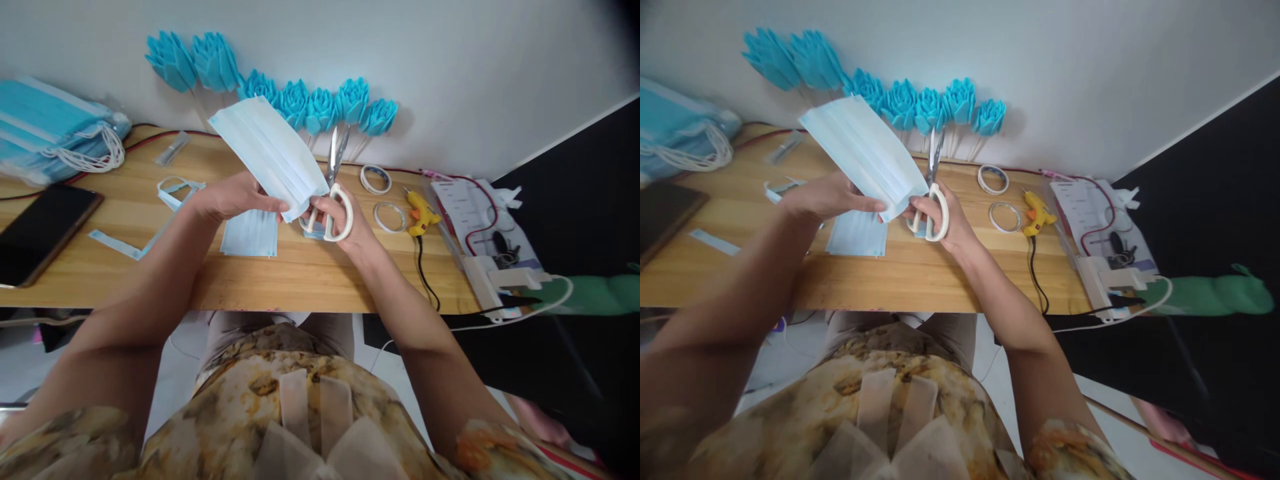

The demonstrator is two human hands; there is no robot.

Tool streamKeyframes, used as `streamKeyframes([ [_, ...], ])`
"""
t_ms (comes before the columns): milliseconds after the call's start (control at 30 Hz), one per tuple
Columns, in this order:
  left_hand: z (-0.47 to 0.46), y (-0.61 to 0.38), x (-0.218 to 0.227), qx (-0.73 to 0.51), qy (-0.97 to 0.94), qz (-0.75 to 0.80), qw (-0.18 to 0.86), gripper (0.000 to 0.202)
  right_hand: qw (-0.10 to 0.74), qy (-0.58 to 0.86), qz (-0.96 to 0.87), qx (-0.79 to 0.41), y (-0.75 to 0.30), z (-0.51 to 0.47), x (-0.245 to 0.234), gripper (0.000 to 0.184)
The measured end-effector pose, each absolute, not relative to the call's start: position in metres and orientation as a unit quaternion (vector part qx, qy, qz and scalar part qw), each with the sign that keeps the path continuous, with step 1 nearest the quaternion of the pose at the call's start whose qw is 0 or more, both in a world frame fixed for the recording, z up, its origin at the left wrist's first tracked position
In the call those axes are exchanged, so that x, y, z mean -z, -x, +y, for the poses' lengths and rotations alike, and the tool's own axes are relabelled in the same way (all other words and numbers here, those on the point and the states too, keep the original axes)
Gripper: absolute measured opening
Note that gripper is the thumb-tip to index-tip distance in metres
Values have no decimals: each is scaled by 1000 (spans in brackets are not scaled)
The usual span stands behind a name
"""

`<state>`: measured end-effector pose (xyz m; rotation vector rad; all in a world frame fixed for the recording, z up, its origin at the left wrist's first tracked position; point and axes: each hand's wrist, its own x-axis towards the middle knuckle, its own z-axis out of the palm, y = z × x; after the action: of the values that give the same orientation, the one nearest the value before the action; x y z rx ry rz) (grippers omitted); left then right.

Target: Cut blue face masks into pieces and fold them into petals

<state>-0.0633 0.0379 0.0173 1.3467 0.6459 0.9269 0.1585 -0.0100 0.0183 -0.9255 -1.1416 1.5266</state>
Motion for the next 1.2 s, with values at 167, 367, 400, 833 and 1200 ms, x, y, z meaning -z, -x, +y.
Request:
streamKeyframes([
  [167, 39, 64, -16, -415, -635, 301, 577, 61, 494, 387, -468, -622, -159, -9, -16, 47],
  [367, 42, 68, -15, -369, -661, 282, 589, 37, 506, 382, -466, -617, -160, -7, -17, 55],
  [400, 43, 69, -14, -364, -661, 287, 590, 34, 510, 378, -465, -617, -160, -7, -18, 56],
  [833, 49, 75, -13, -319, -731, 280, 534, 22, 534, 382, -462, -595, -166, -3, -22, 58],
  [1200, 52, 75, -11, -350, -684, 290, 571, 21, 534, 393, -471, -581, -167, -4, -22, 58],
])
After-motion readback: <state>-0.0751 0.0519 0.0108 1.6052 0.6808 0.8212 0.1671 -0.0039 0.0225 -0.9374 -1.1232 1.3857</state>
